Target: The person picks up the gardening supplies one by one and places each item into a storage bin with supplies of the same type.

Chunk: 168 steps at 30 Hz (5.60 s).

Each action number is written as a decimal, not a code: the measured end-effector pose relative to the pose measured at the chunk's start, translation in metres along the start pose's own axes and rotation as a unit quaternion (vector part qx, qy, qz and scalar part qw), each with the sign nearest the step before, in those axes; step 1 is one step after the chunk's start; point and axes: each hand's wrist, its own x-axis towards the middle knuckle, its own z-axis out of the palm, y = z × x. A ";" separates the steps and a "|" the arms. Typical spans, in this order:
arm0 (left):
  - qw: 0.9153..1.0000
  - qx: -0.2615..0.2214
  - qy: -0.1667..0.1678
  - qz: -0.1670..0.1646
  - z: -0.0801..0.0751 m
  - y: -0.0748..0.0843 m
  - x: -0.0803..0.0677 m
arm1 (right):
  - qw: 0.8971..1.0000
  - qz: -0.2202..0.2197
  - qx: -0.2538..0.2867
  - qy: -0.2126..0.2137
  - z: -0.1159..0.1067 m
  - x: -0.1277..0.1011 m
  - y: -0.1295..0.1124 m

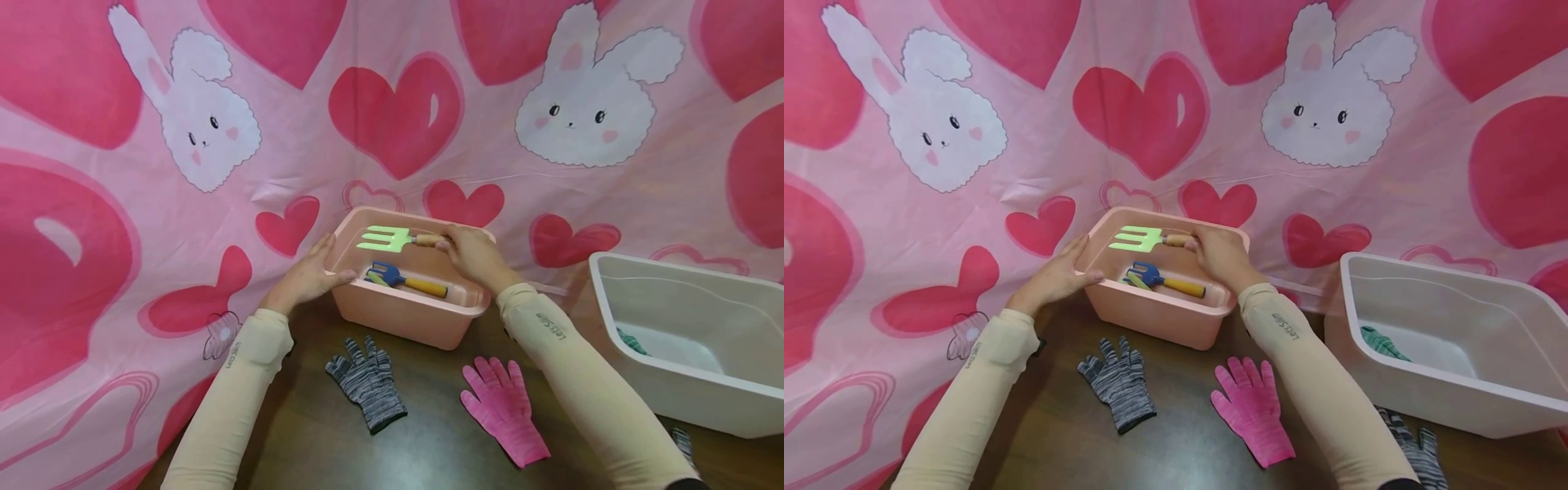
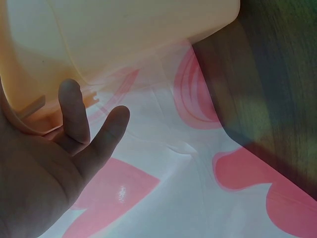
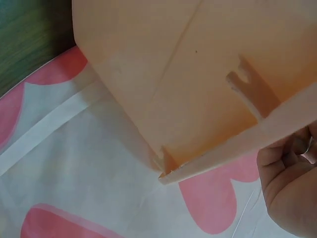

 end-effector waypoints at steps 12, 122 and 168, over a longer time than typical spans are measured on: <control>1.000 -0.001 0.004 0.003 0.003 -0.003 0.001 | 0.990 0.057 -0.022 -0.129 0.006 -0.004 0.002; 1.000 -0.009 0.004 -0.008 0.004 0.000 0.002 | 0.965 0.209 -0.116 -0.110 -0.112 -0.208 0.129; 1.000 0.010 0.007 0.017 0.007 0.003 0.006 | 0.947 0.285 -0.133 0.069 -0.163 -0.337 0.216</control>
